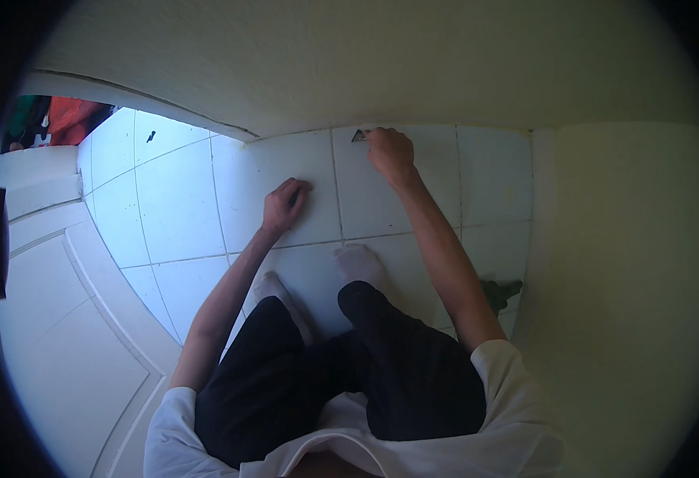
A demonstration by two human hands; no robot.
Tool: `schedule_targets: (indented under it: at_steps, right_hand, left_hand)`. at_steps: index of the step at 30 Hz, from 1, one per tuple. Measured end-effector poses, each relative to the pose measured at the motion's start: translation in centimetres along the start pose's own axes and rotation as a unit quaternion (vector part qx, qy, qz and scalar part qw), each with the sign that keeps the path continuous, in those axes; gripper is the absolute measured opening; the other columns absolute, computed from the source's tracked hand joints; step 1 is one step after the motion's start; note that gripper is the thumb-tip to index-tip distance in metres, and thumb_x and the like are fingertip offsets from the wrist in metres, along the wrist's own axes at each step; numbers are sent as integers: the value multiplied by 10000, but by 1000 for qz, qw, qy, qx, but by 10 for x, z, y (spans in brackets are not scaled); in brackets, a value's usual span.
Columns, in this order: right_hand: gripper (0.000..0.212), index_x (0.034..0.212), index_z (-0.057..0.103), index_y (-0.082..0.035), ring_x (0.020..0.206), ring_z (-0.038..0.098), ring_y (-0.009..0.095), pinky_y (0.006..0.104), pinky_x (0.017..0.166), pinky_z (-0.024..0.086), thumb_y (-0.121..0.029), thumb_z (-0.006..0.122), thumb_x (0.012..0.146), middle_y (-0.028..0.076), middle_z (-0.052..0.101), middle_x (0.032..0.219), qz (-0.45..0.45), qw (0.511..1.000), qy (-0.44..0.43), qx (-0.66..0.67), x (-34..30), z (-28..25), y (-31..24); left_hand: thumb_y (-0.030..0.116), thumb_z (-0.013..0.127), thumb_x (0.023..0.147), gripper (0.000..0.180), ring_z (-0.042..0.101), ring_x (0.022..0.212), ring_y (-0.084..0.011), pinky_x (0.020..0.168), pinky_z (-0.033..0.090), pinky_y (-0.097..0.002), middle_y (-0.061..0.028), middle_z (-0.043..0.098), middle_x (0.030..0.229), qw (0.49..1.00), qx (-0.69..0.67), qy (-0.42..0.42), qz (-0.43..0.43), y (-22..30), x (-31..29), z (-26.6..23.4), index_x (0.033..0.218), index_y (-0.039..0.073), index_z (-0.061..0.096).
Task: The person uses a small tool to scrape and clean spots off the floor tiles and the corner edge where the wall meets the floor.
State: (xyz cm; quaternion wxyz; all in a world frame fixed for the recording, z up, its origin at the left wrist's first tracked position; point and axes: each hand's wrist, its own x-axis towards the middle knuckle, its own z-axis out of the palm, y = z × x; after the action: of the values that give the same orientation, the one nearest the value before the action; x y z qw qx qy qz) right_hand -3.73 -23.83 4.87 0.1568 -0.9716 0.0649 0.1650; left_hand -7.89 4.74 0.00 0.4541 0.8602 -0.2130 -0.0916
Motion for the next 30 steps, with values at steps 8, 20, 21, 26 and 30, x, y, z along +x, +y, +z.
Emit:
schedule_targets:
  at_steps: [8,20,21,26,30]
  right_hand:
    - [342,1196,759,-195,872,722,369,492,759,575,-86,623,902,151,743,924,-48,994,74,66,-8,3,24]
    - [409,1215,758,-272,872,729,315,444,788,583,-59,578,915,70,772,956,-50,993,45,101,11,8,39]
    - [419,1226,752,-283,878,730,311,441,791,585,-60,576,919,63,774,970,-60,991,47,106,12,8,47]
    - [407,1278,729,-284,921,737,301,427,806,581,-92,574,955,81,777,1030,-100,988,63,99,11,21,37]
    - [399,1254,742,-314,842,733,313,451,776,586,-118,609,933,72,772,934,-128,981,97,110,16,44,-8]
  left_hand:
    - [96,609,967,104,699,780,-294,711,565,-383,-79,707,947,1000,-4,-9,-1,3,-1,3,1016,86,699]
    - [98,608,963,105,691,761,-292,698,558,-385,-87,705,956,1000,-3,-6,-1,2,2,2,1015,82,698]
    - [98,607,963,105,690,758,-291,696,557,-384,-87,704,955,1000,-5,-3,8,3,1,2,1014,82,698]
    - [94,607,961,104,689,750,-284,692,558,-378,-86,701,948,1000,-2,-14,-11,2,2,3,1007,81,699]
    - [93,606,962,104,692,746,-281,695,559,-378,-86,701,947,1000,-1,-12,-9,4,4,7,1007,80,699]
